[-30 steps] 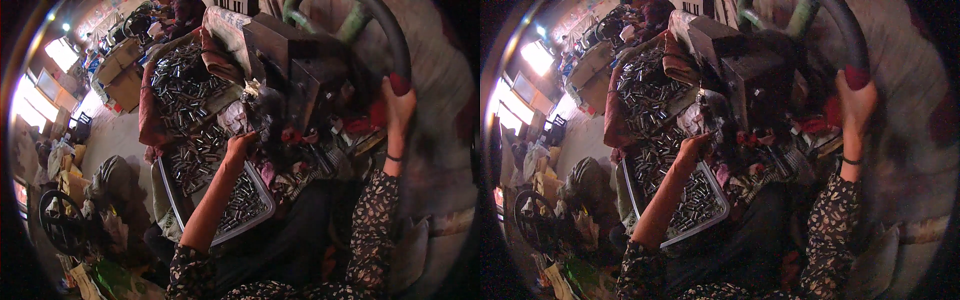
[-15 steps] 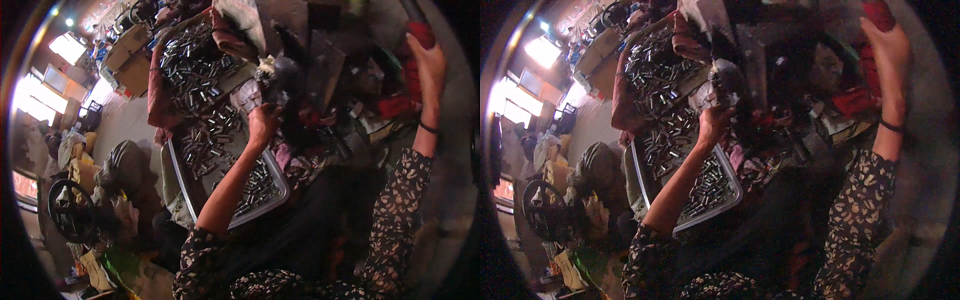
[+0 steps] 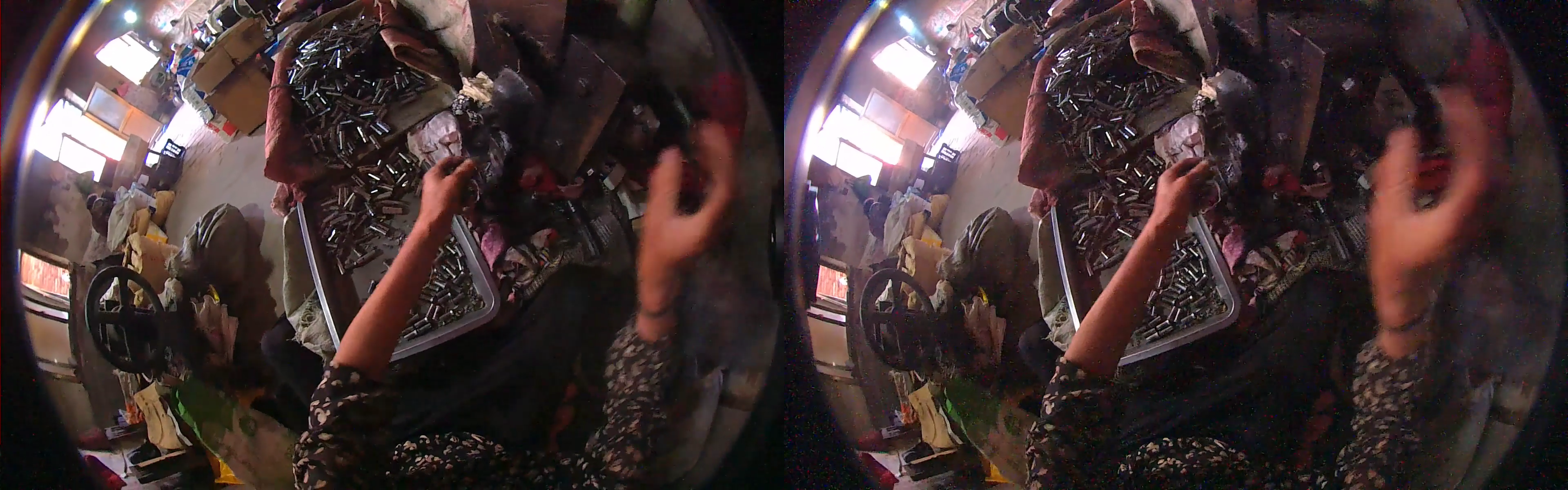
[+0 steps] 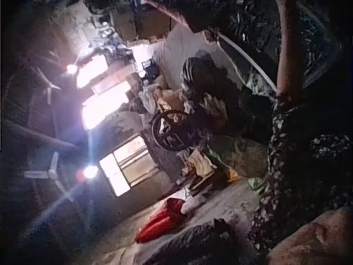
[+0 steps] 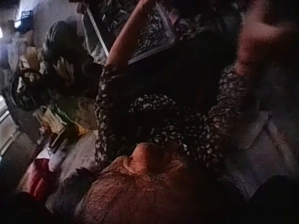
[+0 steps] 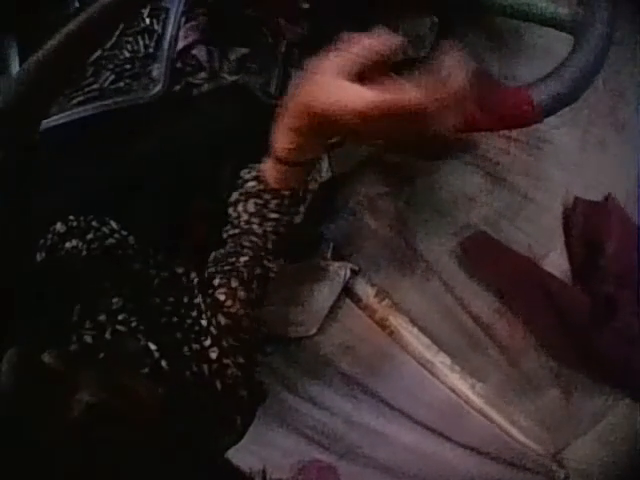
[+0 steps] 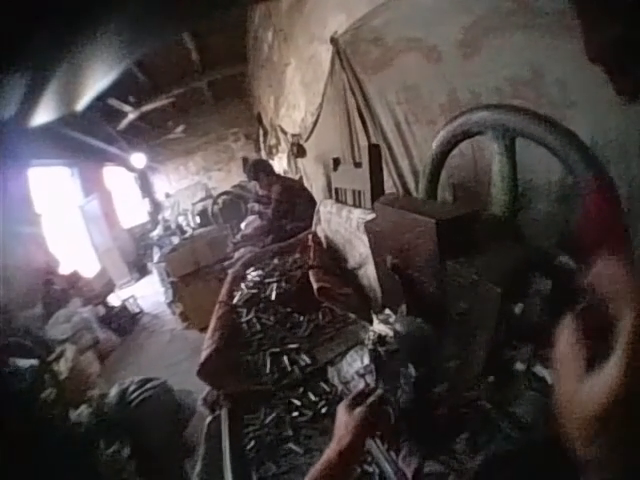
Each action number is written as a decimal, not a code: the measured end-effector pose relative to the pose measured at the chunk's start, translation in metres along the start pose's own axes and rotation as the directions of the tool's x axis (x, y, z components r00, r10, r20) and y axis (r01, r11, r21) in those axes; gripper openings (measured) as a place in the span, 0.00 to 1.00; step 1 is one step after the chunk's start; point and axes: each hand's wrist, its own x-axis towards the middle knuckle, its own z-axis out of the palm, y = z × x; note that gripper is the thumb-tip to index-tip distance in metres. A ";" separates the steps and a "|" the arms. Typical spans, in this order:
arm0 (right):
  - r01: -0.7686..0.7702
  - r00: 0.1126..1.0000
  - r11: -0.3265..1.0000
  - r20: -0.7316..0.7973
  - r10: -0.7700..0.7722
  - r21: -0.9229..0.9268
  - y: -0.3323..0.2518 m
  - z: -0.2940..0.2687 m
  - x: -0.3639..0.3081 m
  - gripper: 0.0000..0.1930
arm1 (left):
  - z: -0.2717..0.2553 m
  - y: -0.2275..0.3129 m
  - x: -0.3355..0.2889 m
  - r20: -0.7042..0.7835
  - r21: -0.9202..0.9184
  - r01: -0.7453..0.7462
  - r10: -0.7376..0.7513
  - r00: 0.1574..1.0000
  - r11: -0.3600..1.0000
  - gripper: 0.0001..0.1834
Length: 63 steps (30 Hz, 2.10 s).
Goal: The person sorts small cylindrical metal components by hand, taking them from a large pile and placing them into a tray.
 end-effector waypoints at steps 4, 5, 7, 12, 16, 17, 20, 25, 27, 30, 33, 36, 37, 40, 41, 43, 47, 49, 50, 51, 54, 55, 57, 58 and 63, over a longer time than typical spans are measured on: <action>-0.175 0.818 0.874 0.560 -0.127 0.454 -0.069 0.061 -0.084 0.12 | -0.079 -0.015 -0.027 0.075 -0.530 0.159 -0.142 0.987 0.833 0.15; -0.200 0.715 0.879 0.678 -0.172 0.434 -0.075 0.078 -0.108 0.12 | -0.094 -0.016 -0.037 0.104 -0.672 0.186 -0.158 0.982 0.717 0.14; -0.249 0.610 0.880 0.771 -0.182 0.405 -0.095 0.107 -0.142 0.08 | -0.125 -0.016 -0.058 0.076 -0.793 0.182 -0.202 0.976 0.581 0.13; -0.272 0.488 0.891 0.850 -0.198 0.364 -0.159 0.165 -0.180 0.04 | -0.184 -0.029 -0.101 -0.088 -0.893 0.094 -0.376 0.922 0.440 0.11; 0.022 0.602 0.935 0.742 -0.295 0.354 -0.184 0.203 -0.204 0.04 | -0.205 -0.044 -0.113 0.059 -0.939 0.144 -0.267 0.962 0.312 0.09; 0.023 0.598 0.937 0.746 -0.293 0.350 -0.185 0.206 -0.207 0.04 | -0.196 -0.035 -0.113 0.064 -0.940 0.149 -0.269 0.961 0.307 0.09; 0.180 0.544 0.956 0.786 -0.292 0.231 -0.185 0.209 -0.209 0.04 | -0.180 -0.014 -0.118 -0.118 -0.881 0.043 -0.308 0.944 0.471 0.09; 0.263 0.516 0.953 0.812 -0.272 0.152 -0.167 0.197 -0.204 0.05 | -0.200 -0.018 -0.123 -0.011 -0.874 0.122 -0.269 0.963 0.471 0.10; 0.133 0.557 0.975 0.800 -0.224 0.180 -0.160 0.192 -0.200 0.04 | -0.208 -0.027 -0.120 0.033 -0.857 0.151 -0.238 0.971 0.493 0.11; -0.823 0.268 0.515 0.963 -0.019 0.239 -0.135 0.188 -0.198 0.13 | -0.188 -0.018 -0.119 0.019 -0.751 0.185 -0.259 0.966 0.635 0.13; -1.000 0.016 -0.015 0.992 -0.127 0.014 -0.130 0.170 -0.188 0.14 | -0.166 -0.013 -0.120 -0.050 -0.485 0.234 -0.295 0.954 0.842 0.16; -0.995 0.076 -0.077 0.985 -0.154 0.065 -0.137 0.146 -0.176 0.13 | -0.151 -0.008 -0.122 0.004 -0.085 0.300 -0.301 0.954 0.950 0.18; -0.991 0.108 -0.096 0.982 -0.158 0.093 -0.136 0.140 -0.173 0.13 | -0.144 -0.005 -0.122 0.050 0.142 0.304 -0.314 0.948 0.942 0.18; -0.967 0.231 0.093 0.969 -0.088 0.239 -0.133 0.132 -0.173 0.14 | -0.130 -0.001 -0.122 0.074 0.226 0.257 -0.280 0.957 0.940 0.17; -0.926 0.300 0.222 0.952 -0.061 0.306 -0.132 0.129 -0.173 0.14 | -0.129 0.000 -0.121 0.085 0.325 0.217 -0.257 0.963 0.920 0.17; -0.949 0.259 0.183 0.966 -0.009 0.256 -0.130 0.125 -0.170 0.14 | -0.131 0.009 -0.121 0.103 0.414 0.229 -0.295 0.950 0.881 0.16; -0.960 0.186 -0.188 0.976 0.113 0.205 -0.113 0.128 -0.173 0.13 | -0.144 0.010 -0.126 0.300 0.576 0.188 -0.420 0.857 0.796 0.15; -0.964 0.156 -0.201 0.981 0.114 0.176 -0.108 0.128 -0.171 0.13 | -0.146 0.009 -0.128 0.382 0.607 0.063 -0.360 0.851 0.793 0.13; -0.968 0.157 -0.182 0.983 0.096 0.172 -0.107 0.128 -0.169 0.13 | -0.144 0.007 -0.129 0.231 0.673 0.110 -0.349 0.908 0.732 0.12; -0.972 0.158 -0.163 0.984 0.080 0.169 -0.107 0.127 -0.168 0.13 | -0.142 0.006 -0.129 0.077 0.726 0.166 -0.320 0.944 0.667 0.11; -0.984 0.174 -0.034 0.983 0.065 0.176 -0.106 0.131 -0.174 0.14 | -0.135 -0.015 -0.117 0.029 0.856 -0.031 0.012 0.999 0.516 0.09; -0.984 0.173 -0.034 0.983 0.063 0.175 -0.105 0.131 -0.175 0.14 | -0.133 -0.024 -0.111 0.028 0.856 -0.030 0.011 1.000 0.516 0.09; -0.976 0.210 0.063 0.977 0.029 0.208 -0.106 0.129 -0.173 0.15 | -0.127 -0.035 -0.101 0.064 0.951 -0.089 0.093 0.994 0.297 0.08; -0.976 0.209 0.063 0.977 0.029 0.207 -0.106 0.128 -0.173 0.15 | -0.124 -0.037 -0.098 0.102 0.971 -0.115 0.072 0.992 0.210 0.08; -0.957 0.260 0.151 0.964 0.058 0.248 -0.106 0.133 -0.184 0.15 | -0.118 -0.038 -0.089 0.258 0.962 -0.262 0.058 0.964 0.076 0.08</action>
